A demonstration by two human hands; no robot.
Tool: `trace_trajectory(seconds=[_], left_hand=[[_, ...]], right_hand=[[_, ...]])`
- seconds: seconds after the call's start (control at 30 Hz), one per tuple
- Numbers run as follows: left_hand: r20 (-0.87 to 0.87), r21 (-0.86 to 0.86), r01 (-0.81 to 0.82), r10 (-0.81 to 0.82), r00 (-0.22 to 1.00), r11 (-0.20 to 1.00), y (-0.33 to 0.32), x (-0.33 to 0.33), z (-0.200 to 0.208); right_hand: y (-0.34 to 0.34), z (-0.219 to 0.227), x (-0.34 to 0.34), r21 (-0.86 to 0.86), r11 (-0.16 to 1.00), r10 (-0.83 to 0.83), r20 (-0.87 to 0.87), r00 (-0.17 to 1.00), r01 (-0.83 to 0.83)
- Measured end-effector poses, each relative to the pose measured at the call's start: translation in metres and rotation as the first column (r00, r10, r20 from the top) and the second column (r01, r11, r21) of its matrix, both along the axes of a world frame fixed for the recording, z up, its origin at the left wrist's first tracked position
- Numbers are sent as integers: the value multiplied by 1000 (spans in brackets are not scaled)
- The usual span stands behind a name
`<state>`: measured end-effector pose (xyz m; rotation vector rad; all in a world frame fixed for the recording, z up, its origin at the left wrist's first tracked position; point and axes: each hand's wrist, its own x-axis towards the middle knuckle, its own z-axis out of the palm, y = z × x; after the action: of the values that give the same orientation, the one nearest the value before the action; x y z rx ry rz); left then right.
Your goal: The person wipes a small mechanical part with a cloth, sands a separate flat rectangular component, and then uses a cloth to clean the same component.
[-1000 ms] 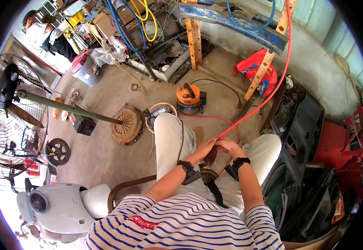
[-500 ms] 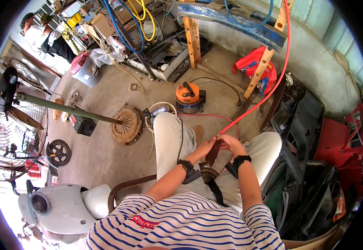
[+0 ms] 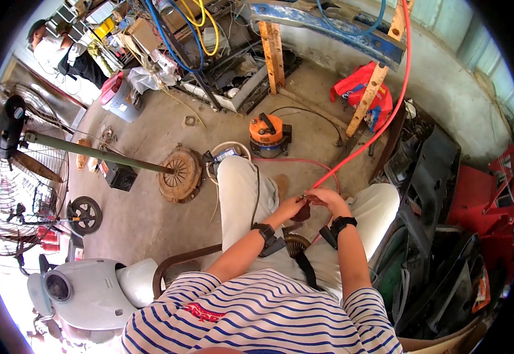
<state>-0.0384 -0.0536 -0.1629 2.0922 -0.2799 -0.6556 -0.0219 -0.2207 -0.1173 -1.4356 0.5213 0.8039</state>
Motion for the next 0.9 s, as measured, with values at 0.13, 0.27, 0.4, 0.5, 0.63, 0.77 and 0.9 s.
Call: trace_trajectory(seconds=[0.13,0.27,0.4,0.5,0.63,0.77,0.9], left_hand=[[-120,-100,-131,118,986,986,1,2,-2],[-257,-252,-259,194,947,932,1,-1,3],[162,-42,-140,145,976,989,-1,-5,24],[309,-2,-150,143,940,989,0,-7,28],[288,-29,-173,174,942,984,0,-6,30],[261,-84,-191,207,943,978,2,-1,32],[143,-128,-250,267,953,960,3,-1,51]], right_hand=[[1,4,0,-23,999,42,11,999,-42],[2,5,0,-11,999,35,54,998,-34],[0,4,0,-21,1000,21,45,999,-20],[0,1,1,-46,999,13,31,999,-12],[0,-1,2,-74,997,-14,33,999,17],[-3,-8,4,-85,996,37,14,999,-36],[-6,-12,3,-52,999,-1,19,1000,2]])
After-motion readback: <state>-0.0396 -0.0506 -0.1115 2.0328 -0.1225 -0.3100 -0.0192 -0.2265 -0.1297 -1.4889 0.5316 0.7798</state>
